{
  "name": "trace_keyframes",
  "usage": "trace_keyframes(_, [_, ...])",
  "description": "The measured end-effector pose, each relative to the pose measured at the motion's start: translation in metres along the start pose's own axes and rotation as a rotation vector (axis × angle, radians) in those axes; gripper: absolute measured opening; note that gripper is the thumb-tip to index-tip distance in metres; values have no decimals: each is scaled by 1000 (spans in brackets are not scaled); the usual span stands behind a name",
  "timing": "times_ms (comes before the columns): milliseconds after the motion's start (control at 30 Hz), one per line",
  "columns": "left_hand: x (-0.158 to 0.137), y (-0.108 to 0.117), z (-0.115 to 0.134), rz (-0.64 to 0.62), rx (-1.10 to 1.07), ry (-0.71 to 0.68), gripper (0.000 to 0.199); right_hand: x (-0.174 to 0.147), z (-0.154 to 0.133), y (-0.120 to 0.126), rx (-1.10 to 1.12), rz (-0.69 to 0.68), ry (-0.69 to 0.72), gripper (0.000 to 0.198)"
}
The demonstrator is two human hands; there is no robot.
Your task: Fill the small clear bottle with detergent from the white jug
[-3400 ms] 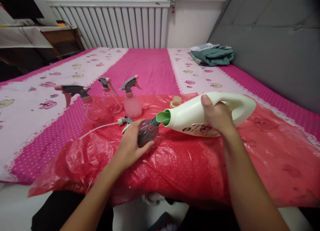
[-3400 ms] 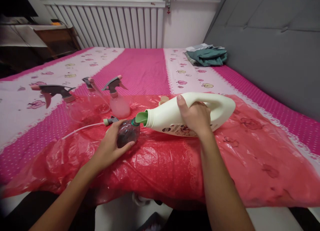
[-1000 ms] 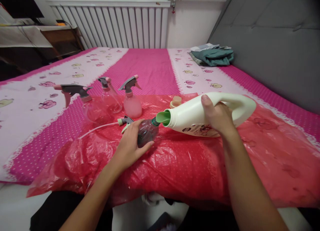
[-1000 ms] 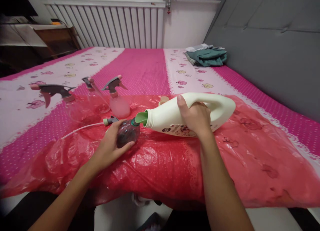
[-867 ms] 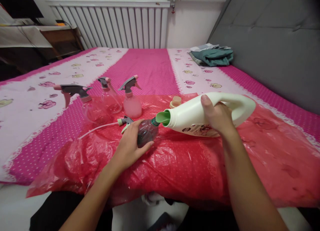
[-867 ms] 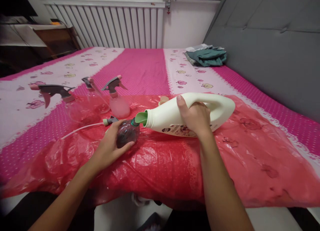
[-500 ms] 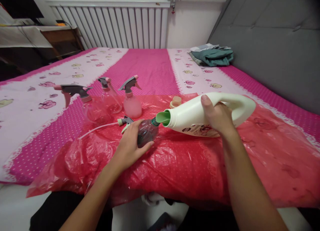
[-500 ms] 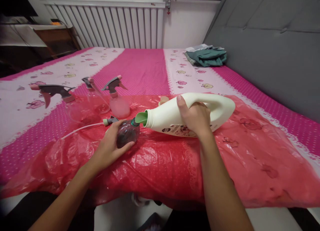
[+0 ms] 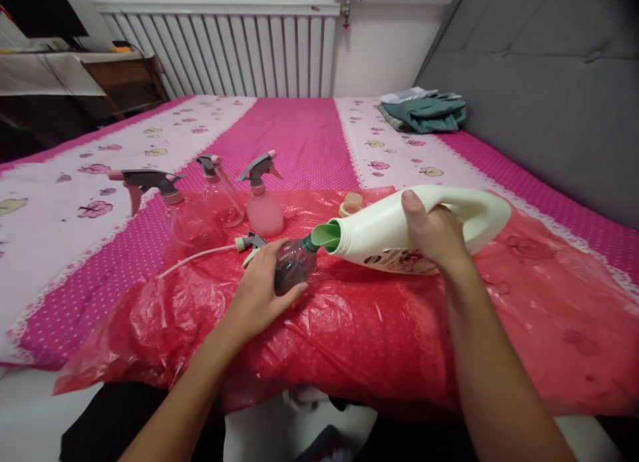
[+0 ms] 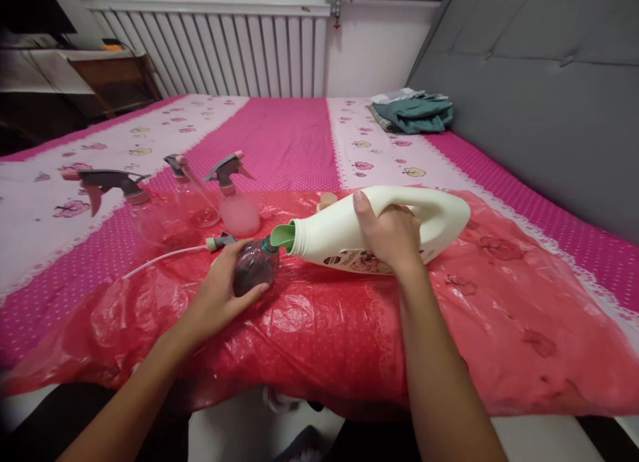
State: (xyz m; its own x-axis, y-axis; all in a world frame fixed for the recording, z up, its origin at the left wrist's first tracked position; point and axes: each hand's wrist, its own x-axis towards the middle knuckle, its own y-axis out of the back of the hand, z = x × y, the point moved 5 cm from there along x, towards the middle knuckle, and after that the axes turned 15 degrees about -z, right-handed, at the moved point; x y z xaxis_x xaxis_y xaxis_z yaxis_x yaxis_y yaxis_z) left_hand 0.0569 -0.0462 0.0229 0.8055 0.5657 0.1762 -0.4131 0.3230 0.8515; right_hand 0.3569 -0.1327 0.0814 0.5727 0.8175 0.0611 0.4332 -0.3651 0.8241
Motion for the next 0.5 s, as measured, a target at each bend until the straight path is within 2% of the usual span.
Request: trace_keyframes(500, [0,0,0,-8,-7,5,70,0,0,0,-9,15,21,94])
